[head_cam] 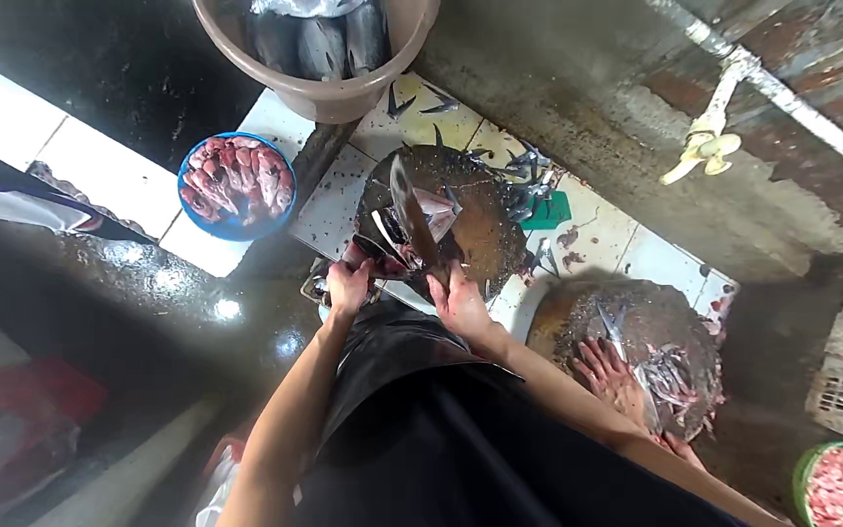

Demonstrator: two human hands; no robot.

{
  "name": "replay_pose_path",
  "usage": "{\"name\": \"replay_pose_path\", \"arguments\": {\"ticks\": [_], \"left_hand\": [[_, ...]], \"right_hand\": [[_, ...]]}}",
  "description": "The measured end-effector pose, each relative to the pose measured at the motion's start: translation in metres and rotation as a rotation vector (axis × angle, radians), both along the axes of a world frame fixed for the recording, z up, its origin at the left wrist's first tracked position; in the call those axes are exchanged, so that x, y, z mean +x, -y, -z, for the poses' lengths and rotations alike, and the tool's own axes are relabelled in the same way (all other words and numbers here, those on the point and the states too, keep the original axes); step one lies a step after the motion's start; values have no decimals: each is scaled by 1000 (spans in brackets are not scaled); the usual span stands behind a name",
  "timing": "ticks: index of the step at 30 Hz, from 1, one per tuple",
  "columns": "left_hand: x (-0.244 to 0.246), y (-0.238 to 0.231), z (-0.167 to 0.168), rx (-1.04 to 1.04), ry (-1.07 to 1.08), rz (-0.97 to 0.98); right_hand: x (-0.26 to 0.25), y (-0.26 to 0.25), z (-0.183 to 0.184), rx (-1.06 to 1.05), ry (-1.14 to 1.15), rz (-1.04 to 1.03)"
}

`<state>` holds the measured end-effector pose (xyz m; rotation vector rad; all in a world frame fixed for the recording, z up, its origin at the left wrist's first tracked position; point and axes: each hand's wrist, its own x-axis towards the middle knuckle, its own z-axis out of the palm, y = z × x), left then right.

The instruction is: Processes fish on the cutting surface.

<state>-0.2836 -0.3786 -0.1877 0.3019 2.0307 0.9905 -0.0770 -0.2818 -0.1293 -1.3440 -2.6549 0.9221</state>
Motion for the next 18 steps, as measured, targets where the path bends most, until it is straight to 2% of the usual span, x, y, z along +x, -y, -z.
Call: {"name": "replay_pose_path", "arguments": {"ticks": [2,3,5,7,10,12,15,18], "left_hand": [[3,3,8,66,33,-71],[5,4,12,139,66,-139],[0,6,14,311,150,-261],[-6,8,1,403,223,-280],[-27,-3,-25,429,280,-27],[-38,-14,-32,343,231,198],[-41,-22,-22,44,-51,390],[-39,-25,-4,-16,-162,419]], "right_hand": [[2,0,19,-210,279,-40],[1,-1,25,-256,347,-54],[-4,-5,21,-270,385,-69],[-6,-11,9,-291,400,-65],[-2,-32,7,-260,402,-11],[-1,-42,10,-246,396,69],[-8,-49,-12,-181,247,198],[-19,-45,-48,60,-274,230]]}}
